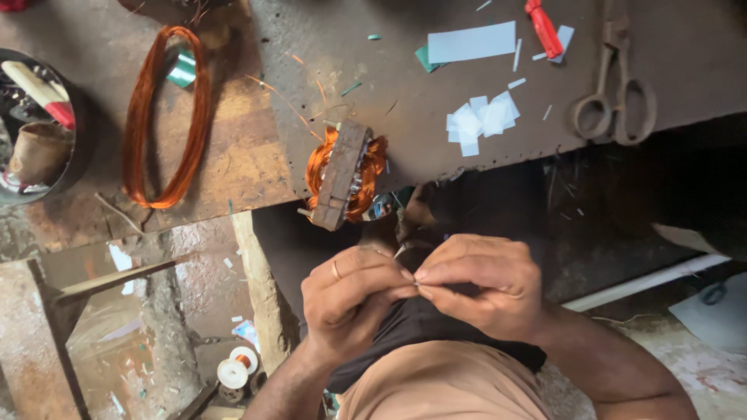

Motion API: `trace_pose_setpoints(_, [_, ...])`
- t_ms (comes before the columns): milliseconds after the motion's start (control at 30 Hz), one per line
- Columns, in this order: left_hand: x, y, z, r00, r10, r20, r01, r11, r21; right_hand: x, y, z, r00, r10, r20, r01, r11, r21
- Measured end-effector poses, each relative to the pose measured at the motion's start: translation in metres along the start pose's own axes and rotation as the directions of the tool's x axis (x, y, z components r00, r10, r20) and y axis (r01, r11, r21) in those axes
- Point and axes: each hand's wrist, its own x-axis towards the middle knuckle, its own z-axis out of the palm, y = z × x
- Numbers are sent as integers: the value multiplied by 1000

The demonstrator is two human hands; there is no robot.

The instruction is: The person cuts strips of insulation paper using scissors and inserts them into the slots of a motor stator. They then manually wind and seat copper wire coils into the stator core by hand.

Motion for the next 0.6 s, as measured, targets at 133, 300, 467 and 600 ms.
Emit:
trace_pose_setpoints(133, [1,-2,-27,996,86,10,-86,982,170,14,6,0,994,67,-89,-65,997,33])
trace_pose_setpoints(300, [27,-39,-76,772,-246,-586,341,938,55,44,39,9,987,-33,-155,-22,941,-338])
trace_pose_setpoints(467, [54,-80,-86,827,-558,-75,540,823,-175,58,63,23,988,-152,-37,111,849,-516])
trace_pose_setpoints(600, [74,-88,-79,857,-494,150,505,862,-46,60,62,23,988,-154,1,128,818,-562])
